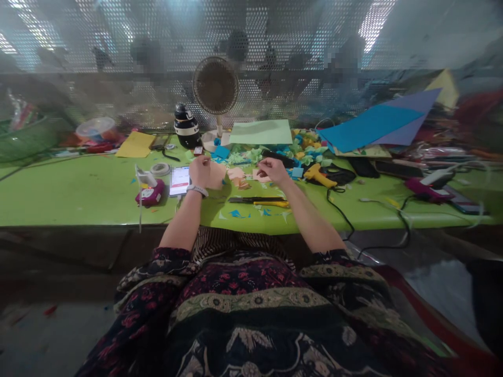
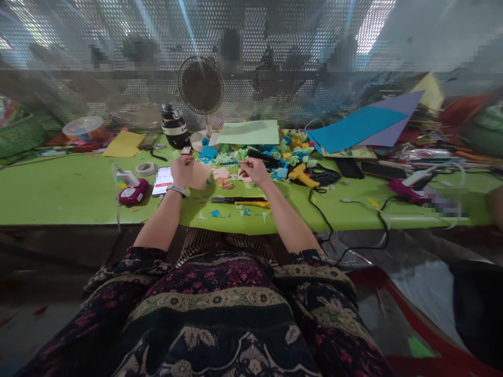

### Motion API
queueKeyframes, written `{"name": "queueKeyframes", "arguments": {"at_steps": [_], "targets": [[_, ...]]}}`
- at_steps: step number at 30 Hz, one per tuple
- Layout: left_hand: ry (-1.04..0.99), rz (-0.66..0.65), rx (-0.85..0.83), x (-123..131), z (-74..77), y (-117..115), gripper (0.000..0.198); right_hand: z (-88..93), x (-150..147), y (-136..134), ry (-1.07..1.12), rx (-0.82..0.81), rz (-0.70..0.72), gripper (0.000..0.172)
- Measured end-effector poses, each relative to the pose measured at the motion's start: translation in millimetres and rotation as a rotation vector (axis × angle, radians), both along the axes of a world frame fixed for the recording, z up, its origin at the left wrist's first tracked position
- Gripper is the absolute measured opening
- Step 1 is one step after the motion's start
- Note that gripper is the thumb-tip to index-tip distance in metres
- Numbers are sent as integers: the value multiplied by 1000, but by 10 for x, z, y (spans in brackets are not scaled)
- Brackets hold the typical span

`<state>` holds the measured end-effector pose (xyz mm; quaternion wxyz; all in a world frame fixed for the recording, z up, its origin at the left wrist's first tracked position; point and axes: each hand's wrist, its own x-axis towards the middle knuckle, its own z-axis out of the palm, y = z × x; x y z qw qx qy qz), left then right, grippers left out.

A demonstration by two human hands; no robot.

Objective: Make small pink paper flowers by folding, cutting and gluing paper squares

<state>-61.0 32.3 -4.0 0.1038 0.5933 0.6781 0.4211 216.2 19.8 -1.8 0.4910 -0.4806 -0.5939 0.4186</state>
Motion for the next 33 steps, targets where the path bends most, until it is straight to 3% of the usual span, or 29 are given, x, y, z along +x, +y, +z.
{"name": "queueKeyframes", "arguments": {"at_steps": [10, 16, 19, 22, 26, 28, 31, 32, 33], "targets": [[-152, -47, 126, 7, -74, 75, 14, -41, -8, 24, -9, 2, 18, 23], [-805, -169, 170, 109, 21, 41, 11, -40, -21, 11, -7, 30, 19, 27], [-995, -185, 125, 144, 66, 7, 9, -58, -32, -5, -49, 99, 32, 27], [-961, -253, 38, 176, 84, -38, 25, -80, -29, -30, -161, 165, 70, 26], [-853, -442, -239, 210, 85, -110, 59, -74, -14, -78, -305, 192, 153, 33], [-851, -418, -251, 219, 82, -139, 63, -62, -63, -120, -393, 263, 221, 43], [-853, -346, -210, 236, 77, -175, 58, -68, -275, -222, -546, 489, 414, 73], [-847, -348, -220, 244, 76, -184, 56, -79, -367, -261, -593, 566, 470, 77], [-833, -367, -235, 253, 74, -192, 55, -90, -455, -297, -618, 616, 524, 68]]}}
